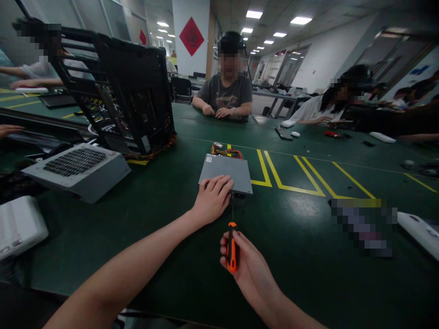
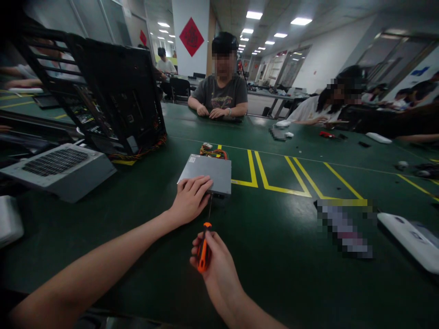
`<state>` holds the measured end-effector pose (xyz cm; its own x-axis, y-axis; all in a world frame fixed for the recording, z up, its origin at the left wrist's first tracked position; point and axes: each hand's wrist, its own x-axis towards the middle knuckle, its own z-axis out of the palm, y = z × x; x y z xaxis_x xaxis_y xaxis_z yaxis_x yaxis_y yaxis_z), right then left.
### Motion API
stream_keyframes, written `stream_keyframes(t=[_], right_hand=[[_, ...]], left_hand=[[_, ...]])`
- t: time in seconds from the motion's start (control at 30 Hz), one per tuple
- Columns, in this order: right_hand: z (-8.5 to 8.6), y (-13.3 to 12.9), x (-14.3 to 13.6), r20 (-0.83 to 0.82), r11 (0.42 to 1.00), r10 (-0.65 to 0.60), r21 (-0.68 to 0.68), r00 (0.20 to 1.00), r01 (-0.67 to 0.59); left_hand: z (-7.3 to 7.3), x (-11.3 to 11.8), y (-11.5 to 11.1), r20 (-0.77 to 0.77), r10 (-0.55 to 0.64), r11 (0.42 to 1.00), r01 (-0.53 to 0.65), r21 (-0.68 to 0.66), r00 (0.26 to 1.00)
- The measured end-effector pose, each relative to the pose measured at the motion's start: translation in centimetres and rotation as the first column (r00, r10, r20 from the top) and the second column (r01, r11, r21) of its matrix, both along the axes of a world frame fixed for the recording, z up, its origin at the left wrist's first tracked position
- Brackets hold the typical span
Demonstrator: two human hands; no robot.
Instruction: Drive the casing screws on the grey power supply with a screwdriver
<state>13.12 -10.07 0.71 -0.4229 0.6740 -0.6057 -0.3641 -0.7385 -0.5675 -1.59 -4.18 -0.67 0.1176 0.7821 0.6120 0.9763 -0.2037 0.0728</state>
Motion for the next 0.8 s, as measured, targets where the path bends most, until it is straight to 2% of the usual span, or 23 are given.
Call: stream_keyframes(t=[0.13, 0.23, 0.4, 0.8], right_hand=[[-0.4, 0.3, -0.1, -0.034, 0.998, 0.059, -0.022, 0.998, -0.060], [-1.0, 0.4, 0.0, -0.024, 0.999, 0.053, -0.006, 0.998, -0.053], [-2.1, 0.4, 0.4, -0.037, 0.992, 0.081, 0.097, 0.996, -0.077], [-2.2, 1.1, 0.4, -0.137, 0.993, 0.098, -0.051, 0.986, -0.106]], left_hand=[[0.0, 0.0, 0.0, 0.008, 0.000, 1.000, 0.000, -0.006, 1.000], [0.0, 0.0, 0.0, 0.004, -0.003, 1.000, 0.003, -0.010, 1.000], [-0.1, -0.2, 0.1, -0.019, -0.008, 1.000, 0.008, -0.004, 1.000], [-0.4, -0.3, 0.1, -0.033, -0.025, 1.000, 0.025, -0.003, 0.999]])
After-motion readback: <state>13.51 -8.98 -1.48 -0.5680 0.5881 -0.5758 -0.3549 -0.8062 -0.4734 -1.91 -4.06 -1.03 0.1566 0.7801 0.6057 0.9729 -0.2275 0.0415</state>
